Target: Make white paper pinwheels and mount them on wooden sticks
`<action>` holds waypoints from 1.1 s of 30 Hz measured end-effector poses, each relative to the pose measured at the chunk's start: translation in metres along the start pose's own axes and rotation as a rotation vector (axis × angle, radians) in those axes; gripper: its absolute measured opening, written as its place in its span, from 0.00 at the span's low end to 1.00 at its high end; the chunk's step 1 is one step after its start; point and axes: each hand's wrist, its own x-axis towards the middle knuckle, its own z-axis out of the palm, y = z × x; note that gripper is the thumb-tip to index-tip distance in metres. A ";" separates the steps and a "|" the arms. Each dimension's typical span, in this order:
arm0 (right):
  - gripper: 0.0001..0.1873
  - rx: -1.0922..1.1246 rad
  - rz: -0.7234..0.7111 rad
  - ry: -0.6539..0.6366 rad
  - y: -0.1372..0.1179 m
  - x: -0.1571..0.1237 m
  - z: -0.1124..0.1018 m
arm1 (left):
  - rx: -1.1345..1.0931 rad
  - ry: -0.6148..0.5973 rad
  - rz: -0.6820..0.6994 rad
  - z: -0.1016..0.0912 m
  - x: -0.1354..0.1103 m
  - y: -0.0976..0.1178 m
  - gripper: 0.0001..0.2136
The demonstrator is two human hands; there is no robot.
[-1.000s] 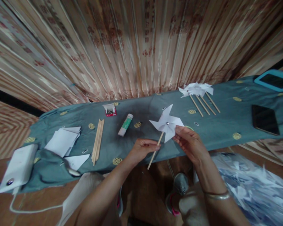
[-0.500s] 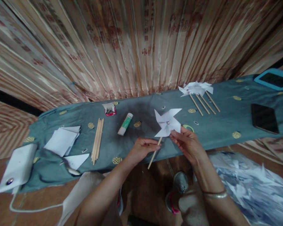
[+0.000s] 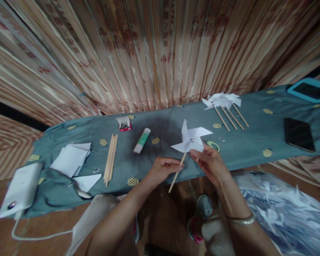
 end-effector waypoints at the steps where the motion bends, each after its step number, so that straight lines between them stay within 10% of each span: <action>1: 0.15 0.000 0.000 0.001 0.000 0.000 0.001 | -0.002 -0.001 0.000 0.000 0.000 0.000 0.14; 33: 0.18 -0.495 -0.118 -0.122 0.029 -0.033 0.029 | -0.452 0.290 0.187 0.014 -0.004 0.031 0.15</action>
